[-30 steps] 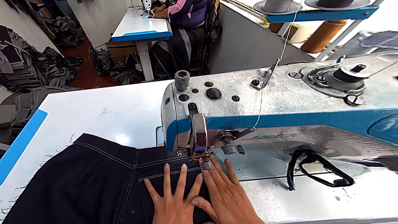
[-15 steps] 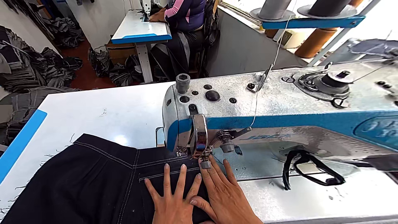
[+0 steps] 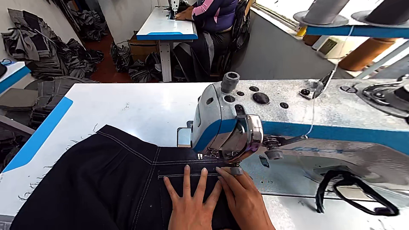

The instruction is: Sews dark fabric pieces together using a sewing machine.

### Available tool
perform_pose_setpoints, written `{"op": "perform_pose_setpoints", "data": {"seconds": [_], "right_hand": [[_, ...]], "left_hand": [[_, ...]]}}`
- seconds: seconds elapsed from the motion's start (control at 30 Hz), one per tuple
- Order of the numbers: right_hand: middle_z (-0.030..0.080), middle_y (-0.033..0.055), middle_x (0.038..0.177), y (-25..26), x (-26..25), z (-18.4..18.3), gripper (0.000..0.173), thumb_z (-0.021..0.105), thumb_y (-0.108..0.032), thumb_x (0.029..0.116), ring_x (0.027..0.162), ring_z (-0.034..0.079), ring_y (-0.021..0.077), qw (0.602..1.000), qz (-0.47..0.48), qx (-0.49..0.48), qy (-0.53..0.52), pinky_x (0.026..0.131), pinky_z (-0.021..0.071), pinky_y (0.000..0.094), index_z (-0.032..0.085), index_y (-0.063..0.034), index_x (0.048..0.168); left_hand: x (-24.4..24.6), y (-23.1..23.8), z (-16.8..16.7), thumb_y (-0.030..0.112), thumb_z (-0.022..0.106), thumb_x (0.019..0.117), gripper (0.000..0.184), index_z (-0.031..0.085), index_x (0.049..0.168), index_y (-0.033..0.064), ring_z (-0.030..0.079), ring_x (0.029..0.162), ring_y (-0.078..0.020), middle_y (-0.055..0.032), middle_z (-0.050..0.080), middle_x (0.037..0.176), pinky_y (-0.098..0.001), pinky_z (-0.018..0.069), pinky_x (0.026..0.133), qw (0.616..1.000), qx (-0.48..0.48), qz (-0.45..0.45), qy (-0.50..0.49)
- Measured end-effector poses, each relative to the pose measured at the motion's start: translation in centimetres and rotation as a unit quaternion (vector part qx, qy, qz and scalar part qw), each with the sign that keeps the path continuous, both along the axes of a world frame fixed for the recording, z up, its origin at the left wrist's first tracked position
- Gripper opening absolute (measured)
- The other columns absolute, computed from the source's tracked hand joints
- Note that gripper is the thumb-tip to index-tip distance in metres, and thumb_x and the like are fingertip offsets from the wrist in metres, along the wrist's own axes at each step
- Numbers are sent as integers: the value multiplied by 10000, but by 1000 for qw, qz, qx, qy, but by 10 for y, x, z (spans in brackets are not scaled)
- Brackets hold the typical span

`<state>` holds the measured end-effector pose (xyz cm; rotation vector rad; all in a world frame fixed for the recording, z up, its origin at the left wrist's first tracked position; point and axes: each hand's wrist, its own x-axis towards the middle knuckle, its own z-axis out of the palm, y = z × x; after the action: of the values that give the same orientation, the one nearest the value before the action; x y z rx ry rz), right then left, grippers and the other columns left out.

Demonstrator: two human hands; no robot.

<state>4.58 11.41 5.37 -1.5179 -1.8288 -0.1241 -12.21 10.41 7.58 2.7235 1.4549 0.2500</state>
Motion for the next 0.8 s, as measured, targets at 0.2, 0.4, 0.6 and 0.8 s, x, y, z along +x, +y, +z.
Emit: {"op": "perform_pose_setpoints", "data": {"seconds": [0.2,0.4,0.6,0.8], "right_hand": [[696,138,955,12,2,2,348,478,-259,1027,916,677,318,999,-20,-29,-34,806,549,422,756,-53,992],[697,143,890,31,16,6,370,499,-332,989,892,694,371,995,18,-78,-67,764,534,549,724,-46,919],[678,153,876,33,19,4,385,475,-334,1002,893,676,388,994,32,-89,-61,759,510,552,703,-40,901],[669,148,888,30,17,2,390,461,-344,1008,906,668,387,994,26,-90,-56,764,497,556,692,-47,906]], "left_hand": [[0,-1,1,966,353,734,1018,407,1569,385,264,1467,-587,-104,390,1631,-928,155,945,1000,-17,-1,-8],[1,-2,4,949,371,750,993,370,1581,406,235,1483,-577,-90,362,1648,-926,140,953,999,-36,4,-11],[1,-4,3,938,396,752,989,375,1580,399,232,1481,-582,-95,362,1648,-928,136,949,999,-39,5,-19],[0,-5,4,936,396,757,978,376,1578,406,221,1486,-581,-90,347,1656,-927,134,951,999,-46,4,-17]]}}
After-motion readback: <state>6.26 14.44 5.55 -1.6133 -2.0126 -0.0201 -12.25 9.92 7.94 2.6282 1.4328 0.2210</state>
